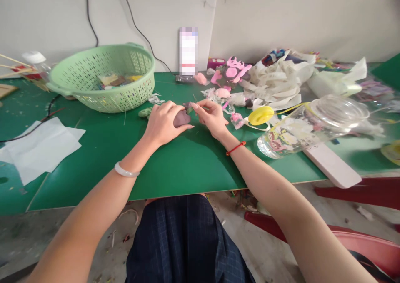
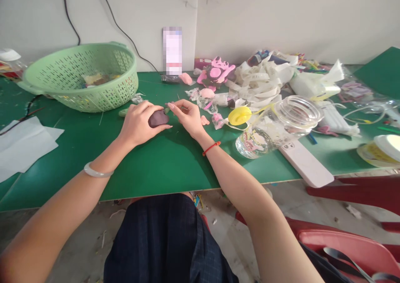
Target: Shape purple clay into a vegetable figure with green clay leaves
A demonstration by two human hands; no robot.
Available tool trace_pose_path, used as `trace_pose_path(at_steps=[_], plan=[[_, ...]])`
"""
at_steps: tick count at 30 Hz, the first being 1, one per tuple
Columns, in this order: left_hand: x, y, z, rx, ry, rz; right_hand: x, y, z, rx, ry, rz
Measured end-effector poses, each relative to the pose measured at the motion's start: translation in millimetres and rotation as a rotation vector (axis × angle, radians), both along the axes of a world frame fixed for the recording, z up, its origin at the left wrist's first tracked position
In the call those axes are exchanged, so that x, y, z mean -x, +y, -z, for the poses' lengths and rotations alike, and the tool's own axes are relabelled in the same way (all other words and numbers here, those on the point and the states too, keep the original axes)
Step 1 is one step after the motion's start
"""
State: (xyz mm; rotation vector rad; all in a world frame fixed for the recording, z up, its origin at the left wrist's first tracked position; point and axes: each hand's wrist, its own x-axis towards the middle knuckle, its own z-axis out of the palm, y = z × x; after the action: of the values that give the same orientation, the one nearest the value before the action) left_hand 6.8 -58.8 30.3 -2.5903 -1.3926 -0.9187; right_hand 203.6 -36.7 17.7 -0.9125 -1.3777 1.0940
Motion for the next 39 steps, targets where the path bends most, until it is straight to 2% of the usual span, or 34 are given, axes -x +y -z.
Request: trace_pose_path(at_steps=[6, 13, 21, 28, 39], plan=[[-0.3, 0.4, 1.6, -0.008, -0.011, -0.009, 3.2, -4.1, 0.6, -0.039, -0.127, -0.001], [-0.8, -1.2, -0.2, 0.018, -0.039, 0.021, -0.2, -0.7, 4.6, -0.123, -0.231, 0.063], [-2.9, 0.2, 4.4, 0.021, -0.211, 0.045, -1.2, -0.9, 1.1, -0.17, -0.248, 0.075], [-1.9, 2.6, 5.9, -0.037, -0.245, 0.063, -0.8, -4.3, -3.7, -0.18, -0.2, 0.047], [-2.4, 4.1, 8.7, -0.077, -0.263, 0.109, -4.8, 0.6, 0.2, -0.437, -0.352, 0.163]])
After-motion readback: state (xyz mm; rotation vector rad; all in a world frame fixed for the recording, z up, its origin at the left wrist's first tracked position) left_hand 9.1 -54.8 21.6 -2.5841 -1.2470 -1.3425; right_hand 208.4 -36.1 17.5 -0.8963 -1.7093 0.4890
